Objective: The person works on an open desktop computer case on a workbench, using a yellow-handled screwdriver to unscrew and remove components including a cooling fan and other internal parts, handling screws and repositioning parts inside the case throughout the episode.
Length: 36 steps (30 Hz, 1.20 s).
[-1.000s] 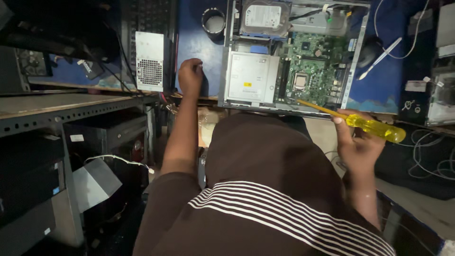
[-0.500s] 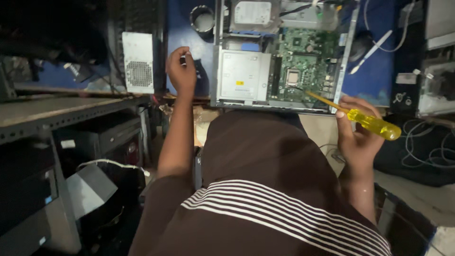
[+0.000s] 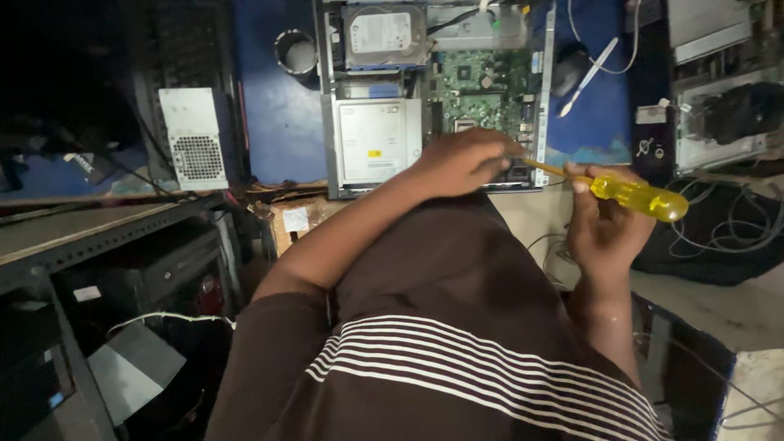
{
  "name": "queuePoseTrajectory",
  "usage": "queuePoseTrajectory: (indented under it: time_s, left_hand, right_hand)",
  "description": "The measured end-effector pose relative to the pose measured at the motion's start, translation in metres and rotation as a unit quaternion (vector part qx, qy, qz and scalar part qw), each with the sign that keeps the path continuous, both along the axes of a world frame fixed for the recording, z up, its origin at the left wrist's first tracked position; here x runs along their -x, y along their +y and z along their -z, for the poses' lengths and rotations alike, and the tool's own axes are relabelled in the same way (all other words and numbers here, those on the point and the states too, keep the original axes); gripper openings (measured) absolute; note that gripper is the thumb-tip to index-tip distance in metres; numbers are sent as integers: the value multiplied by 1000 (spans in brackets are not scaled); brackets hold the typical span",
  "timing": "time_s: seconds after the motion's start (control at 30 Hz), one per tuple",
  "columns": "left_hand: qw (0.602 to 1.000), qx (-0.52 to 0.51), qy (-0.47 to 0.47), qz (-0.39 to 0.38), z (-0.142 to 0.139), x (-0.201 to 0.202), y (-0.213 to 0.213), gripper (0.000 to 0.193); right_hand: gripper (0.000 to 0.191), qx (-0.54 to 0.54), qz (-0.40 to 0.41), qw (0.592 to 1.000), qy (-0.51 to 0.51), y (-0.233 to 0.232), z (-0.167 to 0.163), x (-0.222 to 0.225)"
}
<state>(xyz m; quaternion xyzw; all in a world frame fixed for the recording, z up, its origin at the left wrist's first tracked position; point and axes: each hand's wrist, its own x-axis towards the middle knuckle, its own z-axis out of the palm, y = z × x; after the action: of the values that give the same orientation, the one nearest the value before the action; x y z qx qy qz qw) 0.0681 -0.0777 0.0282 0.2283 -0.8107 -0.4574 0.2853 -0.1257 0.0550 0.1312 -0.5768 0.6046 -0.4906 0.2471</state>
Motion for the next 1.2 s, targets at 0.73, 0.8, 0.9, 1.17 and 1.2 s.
queuePoseTrajectory:
  time_s: [0.73, 0.8, 0.9, 1.17, 1.2]
  left_hand:
    - [987, -24, -88, 130, 15, 102, -23, 22]
    - [985, -21, -97, 140, 10, 103, -26, 20]
    - [985, -31, -89, 147, 1, 101, -23, 19]
    - [982, -62, -100, 151, 6, 108, -19, 20]
    - [981, -65, -105, 152, 9, 109, -18, 20]
  right_hand:
    - [25, -130, -30, 991, 15, -16, -14, 73]
    - [26, -132, -37, 990, 11, -19, -20, 78]
    - [29, -145, -57, 988, -7, -19, -35, 83]
    - [30, -111, -80, 988, -72, -16, -53, 96]
    - [30, -117, -80, 988, -60, -15, -51, 97]
